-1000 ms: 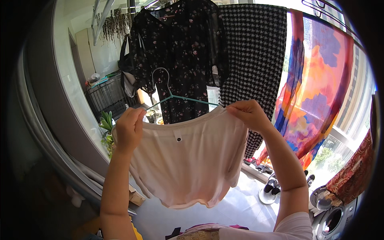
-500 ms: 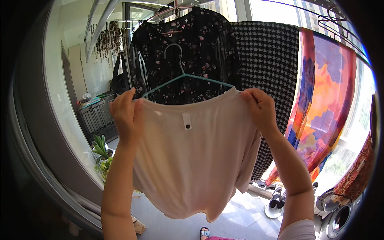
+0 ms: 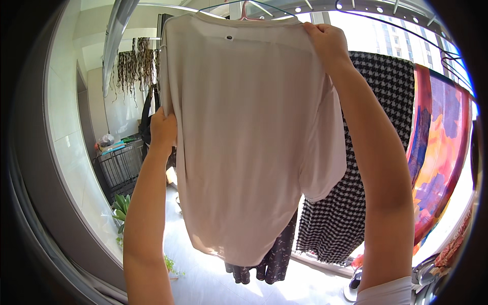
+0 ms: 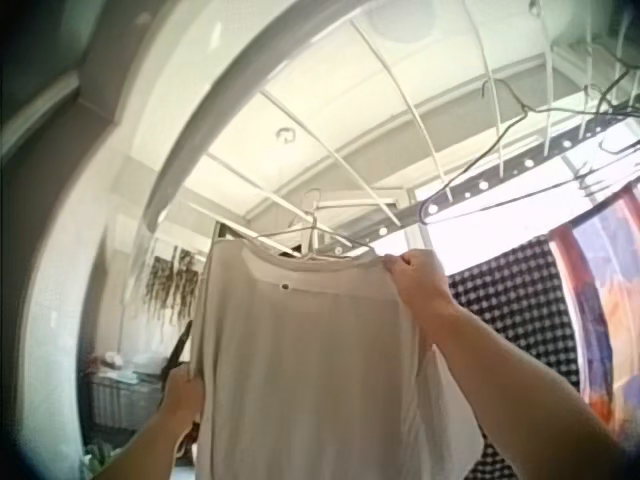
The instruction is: The person removes several items of clothing from a washing machine and hangs them on hangers on a laundry rack.
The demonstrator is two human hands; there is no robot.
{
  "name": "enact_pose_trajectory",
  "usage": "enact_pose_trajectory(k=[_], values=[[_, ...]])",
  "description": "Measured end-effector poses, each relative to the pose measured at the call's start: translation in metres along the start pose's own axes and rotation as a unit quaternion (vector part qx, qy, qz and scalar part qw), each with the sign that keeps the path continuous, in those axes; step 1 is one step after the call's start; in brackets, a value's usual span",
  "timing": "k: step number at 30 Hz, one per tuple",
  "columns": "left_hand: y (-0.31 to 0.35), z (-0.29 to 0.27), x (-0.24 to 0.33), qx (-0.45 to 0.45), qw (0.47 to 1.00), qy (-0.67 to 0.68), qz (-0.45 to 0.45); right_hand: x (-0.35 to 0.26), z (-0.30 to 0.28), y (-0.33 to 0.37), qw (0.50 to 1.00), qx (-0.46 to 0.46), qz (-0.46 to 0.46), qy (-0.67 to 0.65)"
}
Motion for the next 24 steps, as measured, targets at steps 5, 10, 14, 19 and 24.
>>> enact_pose_trajectory(k=[5,10,14,19,24], values=[[-0.026,-0.013,0.003,0.038,0.999,-0.006,0.009,-0.040,0.026,-0.035,0.999,0.014,-0.020,0.040],[-0.031,-0.022,-0.040,0.021,0.998,0.021,0.049,-0.050,0.041,-0.040,0.997,-0.011,-0.052,0.062],[-0.014,-0.033,-0.072,0.036,0.998,0.027,0.040,-0.046,0.038,-0.021,0.993,-0.050,-0.094,0.046],[0.009,-0.040,-0.094,0.050,0.995,0.072,0.039,-0.035,0.015,0.018,0.999,-0.035,-0.026,0.025],[0.035,-0.038,-0.178,-0.026,0.984,0.173,-0.013,-0.001,-0.009,0.093,0.993,-0.095,0.066,-0.017]])
Point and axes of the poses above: each hand's wrist, its own y-axis away from the middle knuckle, its own z-axis out of the palm, x = y × z, the point moved 7 cm from there along -y, towards the middle knuckle, and after that the axes turned 12 degrees about -x, right-handed, at the moved point
